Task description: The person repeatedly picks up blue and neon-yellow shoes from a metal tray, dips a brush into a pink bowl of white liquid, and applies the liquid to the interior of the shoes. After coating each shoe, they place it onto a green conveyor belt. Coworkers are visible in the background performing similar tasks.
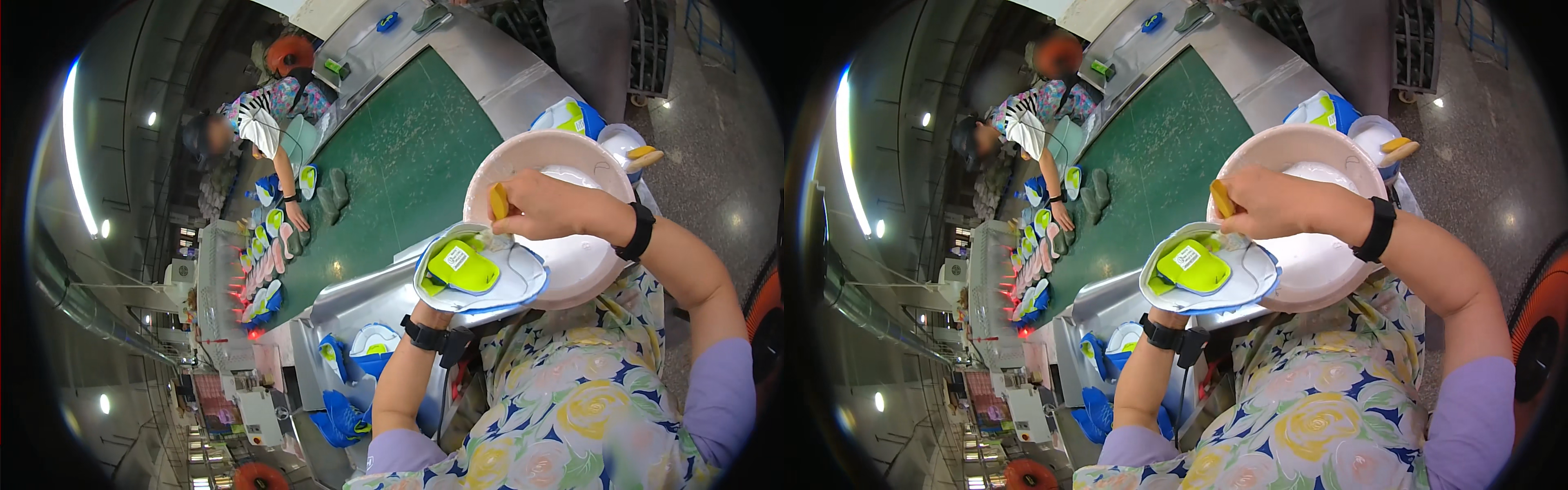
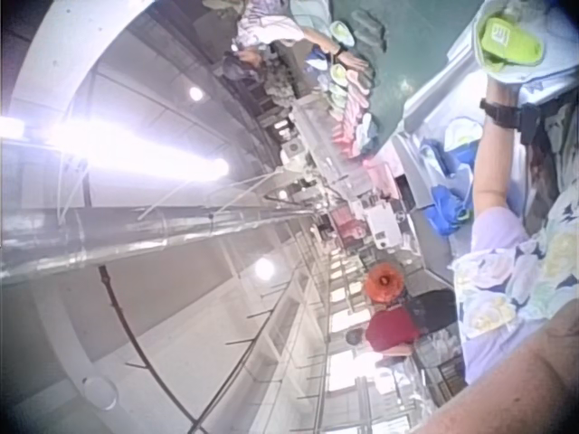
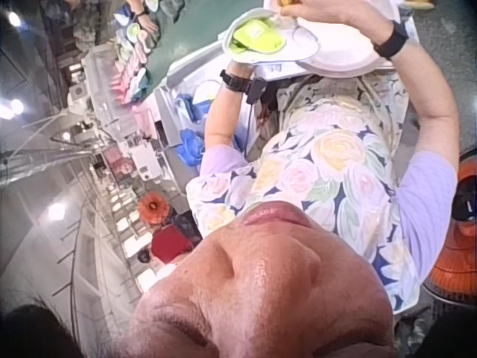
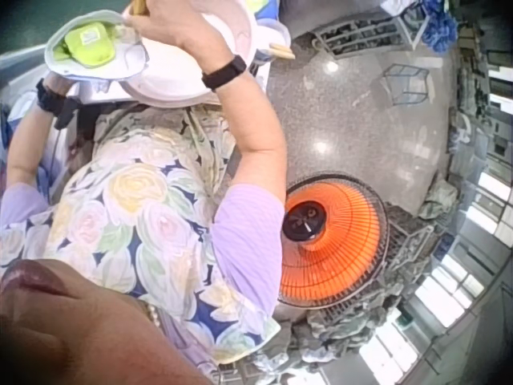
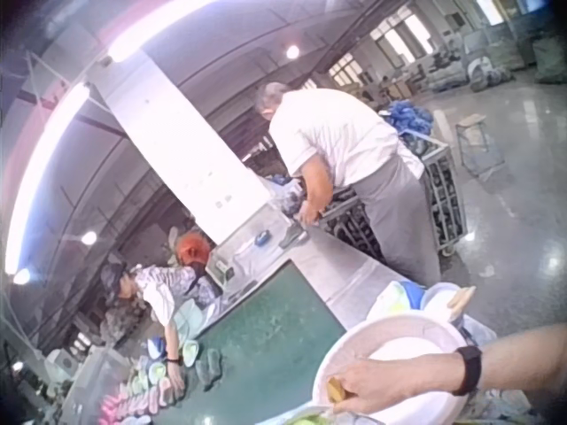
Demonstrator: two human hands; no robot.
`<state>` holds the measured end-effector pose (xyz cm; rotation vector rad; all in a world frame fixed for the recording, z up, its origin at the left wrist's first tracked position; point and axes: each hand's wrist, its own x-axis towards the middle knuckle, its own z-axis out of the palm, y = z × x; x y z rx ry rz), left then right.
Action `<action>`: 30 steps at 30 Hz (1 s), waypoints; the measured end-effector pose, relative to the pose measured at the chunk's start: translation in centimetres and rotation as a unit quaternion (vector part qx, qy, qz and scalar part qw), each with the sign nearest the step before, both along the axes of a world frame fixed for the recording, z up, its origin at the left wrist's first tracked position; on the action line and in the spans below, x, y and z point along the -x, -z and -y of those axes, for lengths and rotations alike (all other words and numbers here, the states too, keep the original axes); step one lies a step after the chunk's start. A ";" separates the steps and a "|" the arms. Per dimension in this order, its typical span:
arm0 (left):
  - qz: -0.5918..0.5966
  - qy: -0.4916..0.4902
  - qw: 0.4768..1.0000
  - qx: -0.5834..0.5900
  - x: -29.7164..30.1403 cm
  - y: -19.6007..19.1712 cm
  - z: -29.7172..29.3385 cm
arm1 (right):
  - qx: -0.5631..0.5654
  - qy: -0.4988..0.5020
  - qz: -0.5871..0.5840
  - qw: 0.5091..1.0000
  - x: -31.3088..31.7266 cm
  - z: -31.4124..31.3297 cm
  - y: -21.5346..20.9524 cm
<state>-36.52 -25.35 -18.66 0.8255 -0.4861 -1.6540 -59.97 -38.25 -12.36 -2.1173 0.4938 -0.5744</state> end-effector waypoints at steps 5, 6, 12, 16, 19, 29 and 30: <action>0.171 0.030 0.983 -0.050 -1.4 -1.7 0.7 | 0.027 0.046 -0.043 0.998 1.9 0.1 -0.8; 0.164 0.033 0.984 -0.057 -1.3 -2.6 0.7 | 0.046 0.064 -0.038 0.996 2.0 -0.2 -1.3; 0.183 -0.005 0.983 0.021 -0.9 -3.2 1.1 | 0.162 0.029 0.139 0.976 0.3 -1.2 -0.3; 0.211 -0.052 0.974 0.055 -3.4 -1.4 0.5 | 0.100 0.046 0.024 0.994 1.9 -1.2 -0.6; 0.190 -0.058 0.979 0.046 -3.2 -0.9 1.0 | 0.083 0.105 0.151 0.979 0.4 -1.1 -1.9; 0.292 -0.260 0.917 0.082 -13.6 1.5 1.5 | -0.087 0.192 0.080 0.974 0.6 -1.0 -1.4; 0.359 -0.264 0.894 0.042 -15.7 1.6 0.9 | -0.130 0.195 0.095 0.967 0.7 -1.0 -0.8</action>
